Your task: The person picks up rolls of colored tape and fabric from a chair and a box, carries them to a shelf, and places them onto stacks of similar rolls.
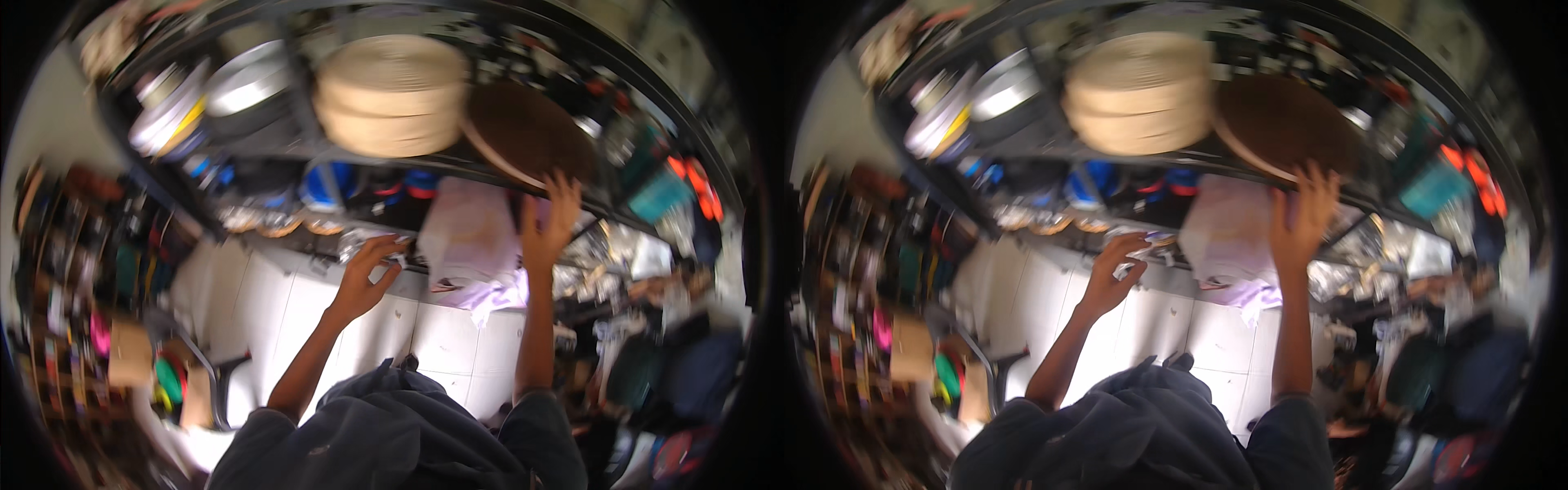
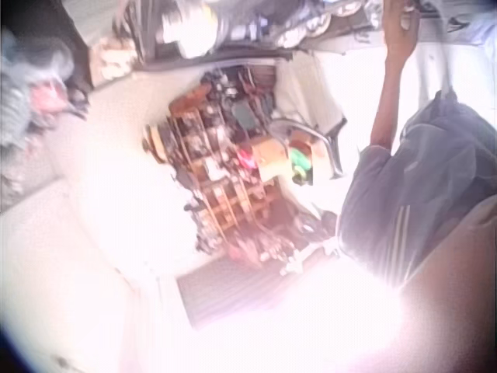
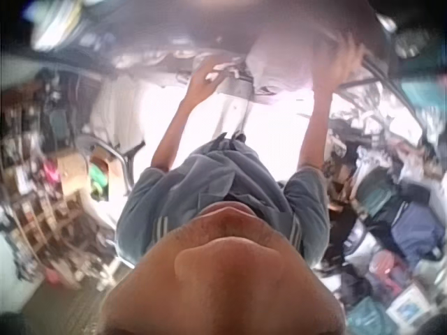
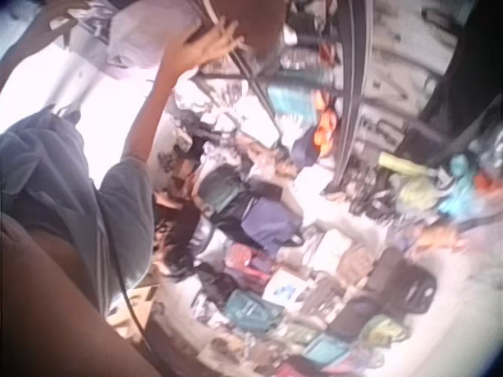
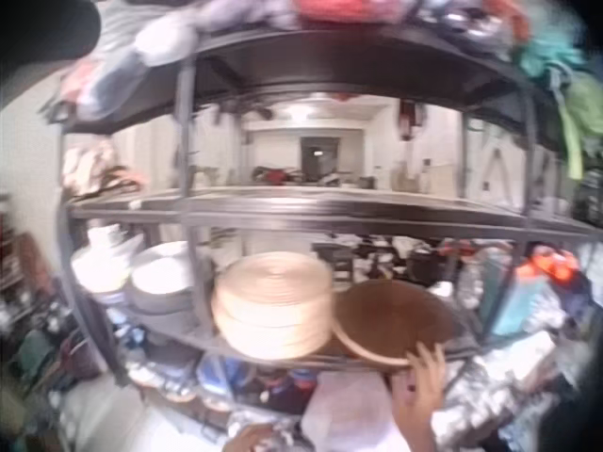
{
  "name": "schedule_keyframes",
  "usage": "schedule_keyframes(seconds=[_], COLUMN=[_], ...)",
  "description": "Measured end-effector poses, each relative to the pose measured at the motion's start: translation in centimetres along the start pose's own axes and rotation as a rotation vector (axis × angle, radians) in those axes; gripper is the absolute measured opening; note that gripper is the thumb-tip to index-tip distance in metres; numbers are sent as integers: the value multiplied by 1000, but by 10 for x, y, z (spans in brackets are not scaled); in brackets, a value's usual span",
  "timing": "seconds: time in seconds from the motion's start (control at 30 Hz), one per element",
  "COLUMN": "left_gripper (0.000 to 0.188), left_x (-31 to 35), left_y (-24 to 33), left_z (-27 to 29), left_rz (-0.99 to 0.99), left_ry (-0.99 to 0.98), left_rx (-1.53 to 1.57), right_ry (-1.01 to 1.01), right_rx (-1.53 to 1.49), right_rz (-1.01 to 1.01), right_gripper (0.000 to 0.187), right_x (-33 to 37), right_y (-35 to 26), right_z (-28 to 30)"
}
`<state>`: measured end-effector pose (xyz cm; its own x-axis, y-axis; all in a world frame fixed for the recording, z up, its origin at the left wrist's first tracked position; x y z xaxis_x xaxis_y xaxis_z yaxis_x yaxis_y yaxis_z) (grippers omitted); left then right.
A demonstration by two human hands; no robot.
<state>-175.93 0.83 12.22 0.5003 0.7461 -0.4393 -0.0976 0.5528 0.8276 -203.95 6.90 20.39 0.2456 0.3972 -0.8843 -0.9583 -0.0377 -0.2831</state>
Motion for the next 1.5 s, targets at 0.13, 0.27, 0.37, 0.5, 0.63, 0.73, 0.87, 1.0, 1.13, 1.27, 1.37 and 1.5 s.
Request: schedule_keyframes(seconds=[0.13,0.27,0.37,0.5,0.63,0.73,0.87,1.0,1.13,1.27,1.37,1.5], left_gripper=[30,24,22,12,3,3,1,2,5,8,6,3], left_x=[104,225,329,436,512,560,607,642,676,685,687,687], left_y=[-37,-47,-47,-42,-37,-26,-16,-18,-32,-48,-70,-108], left_z=[83,164,209,240,267,281,287,292,306,342,379,426], left_rz=[297,510,622,719,679,637,630,681,744,836,842,844], left_ry=[213,570,823,1072,1261,1395,1573,1723,1833,1921,1937,1847], left_rx=[-87,-96,-5,58,123,143,199,259,222,262,283,331], right_ry=[43,-216,-527,-872,-1122,-1329,-1536,-1709,-1840,-1946,-1974,-2069], right_rx=[-181,-328,-802,-1069,-1266,-1378,-1390,-1431,-1457,-1416,-1415,-1345], right_rz=[4,60,-43,7,62,93,204,194,205,239,291,380], right_gripper=[26,24,25,27,26,25,22,20,19,18,20,18], right_x=[40,100,155,218,281,328,378,416,463,492,515,543], right_y=[-57,-150,-251,-365,-458,-526,-602,-662,-713,-765,-801,-847], right_z=[-14,-66,-106,-135,-155,-163,-163,-169,-199,-232,-259,-296])
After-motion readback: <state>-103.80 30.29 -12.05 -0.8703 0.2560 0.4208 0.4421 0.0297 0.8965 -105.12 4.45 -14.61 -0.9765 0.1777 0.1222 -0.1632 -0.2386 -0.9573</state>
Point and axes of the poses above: each hand's wrist, its own x-axis away from the middle knuckle, its own z-axis out of the back of the hand, y = z × x, the point moved 5 cm from there along -x, towards the middle knuckle, and after that the axes turned 1 degree about y, right-handed, at the moved point
